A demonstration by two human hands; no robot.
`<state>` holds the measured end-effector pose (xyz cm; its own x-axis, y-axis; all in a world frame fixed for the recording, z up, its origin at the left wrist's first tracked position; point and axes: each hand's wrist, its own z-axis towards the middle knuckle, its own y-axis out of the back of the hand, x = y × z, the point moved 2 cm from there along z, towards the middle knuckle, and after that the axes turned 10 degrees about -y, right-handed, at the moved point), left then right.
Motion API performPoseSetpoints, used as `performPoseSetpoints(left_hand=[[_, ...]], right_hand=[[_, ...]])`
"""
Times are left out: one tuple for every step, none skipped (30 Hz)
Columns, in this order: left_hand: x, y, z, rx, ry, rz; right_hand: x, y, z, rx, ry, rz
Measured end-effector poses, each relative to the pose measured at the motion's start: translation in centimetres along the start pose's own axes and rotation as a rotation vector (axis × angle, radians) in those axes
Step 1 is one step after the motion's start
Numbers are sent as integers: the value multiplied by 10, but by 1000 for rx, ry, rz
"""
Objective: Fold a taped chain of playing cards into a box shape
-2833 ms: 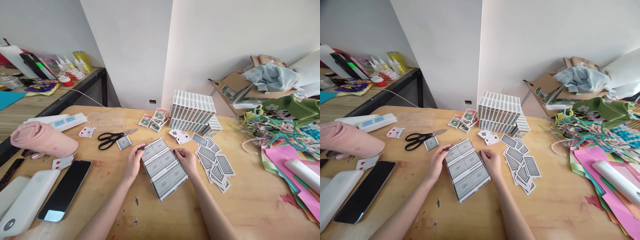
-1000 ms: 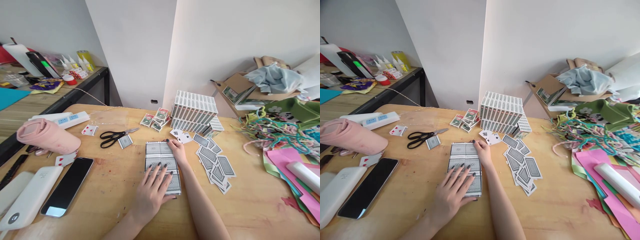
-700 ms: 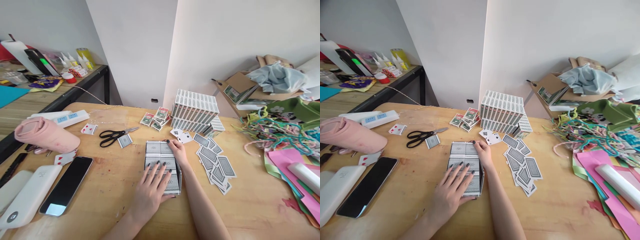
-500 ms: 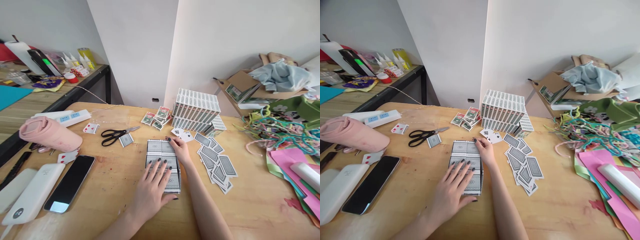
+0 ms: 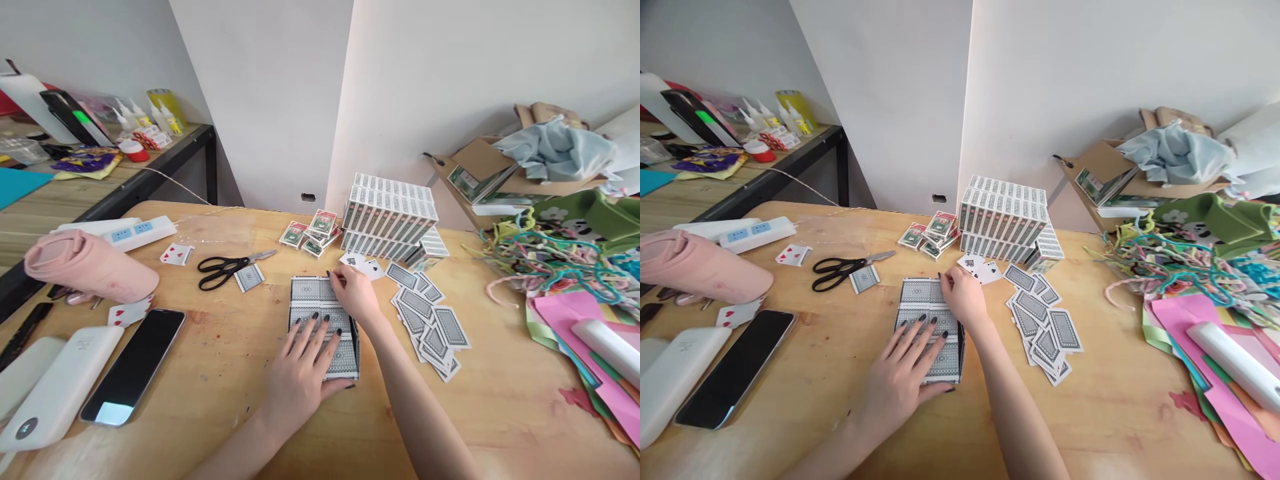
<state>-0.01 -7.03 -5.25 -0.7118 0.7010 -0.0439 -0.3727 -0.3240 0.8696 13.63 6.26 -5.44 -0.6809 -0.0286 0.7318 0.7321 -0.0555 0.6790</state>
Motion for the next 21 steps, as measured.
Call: performPoseSetpoints(left_hand=[[0,0,0,-2,-1,3],[0,0,0,-2,-1,3],[1,-1,0,-1,0,1],[1,-1,0,-2,-1,-1],[1,-1,0,-3,-1,-4],[1,-2,0,-6,-2,-6],[1,-3,0,-12,-4,-9],[1,-3,0,-18,-5,-12],[1,-4,0,-25,-5,-16],[1,-4,0,-30,0,-22],[1,-4,0,-33,9,-29],[2,-3,0,-34,19,-39],[2,-3,0,-32,28,-52],[3,-2,0,-25,32,-71],[4,0,-1,-13,33,-94],[6,1,-2,-3,39,-123],[8,2,-4,-1,60,-162],[11,2,-7,-13,108,-213],[14,2,-10,-39,184,-278],[18,1,-13,-76,285,-363],[21,-1,-17,-111,393,-473]], right_hand=[[0,-1,0,-7,-5,-11],[0,-1,-1,-12,-9,-20],[0,-2,-1,-15,-12,-25],[0,-2,-1,-18,-13,-27],[0,-2,-2,-19,-13,-25],[-1,-2,-2,-19,-12,-20],[-1,-2,-2,-20,-11,-11],[-2,-2,-2,-22,-11,1],[-3,-2,-3,-23,-12,16],[-4,-2,-3,-21,-11,35],[-5,-3,-3,-16,-9,59],[-6,-4,-4,-7,-3,90],[-7,-5,-5,2,3,125],[-9,-6,-7,6,8,160],[-11,-7,-9,3,13,187],[-13,-8,-13,2,5,233],[-16,-9,-16,4,-21,298],[-19,-11,-21,20,-67,389],[-22,-12,-26,63,-150,544],[-25,-14,-31,114,-238,693],[-27,-16,-36,167,-320,825]])
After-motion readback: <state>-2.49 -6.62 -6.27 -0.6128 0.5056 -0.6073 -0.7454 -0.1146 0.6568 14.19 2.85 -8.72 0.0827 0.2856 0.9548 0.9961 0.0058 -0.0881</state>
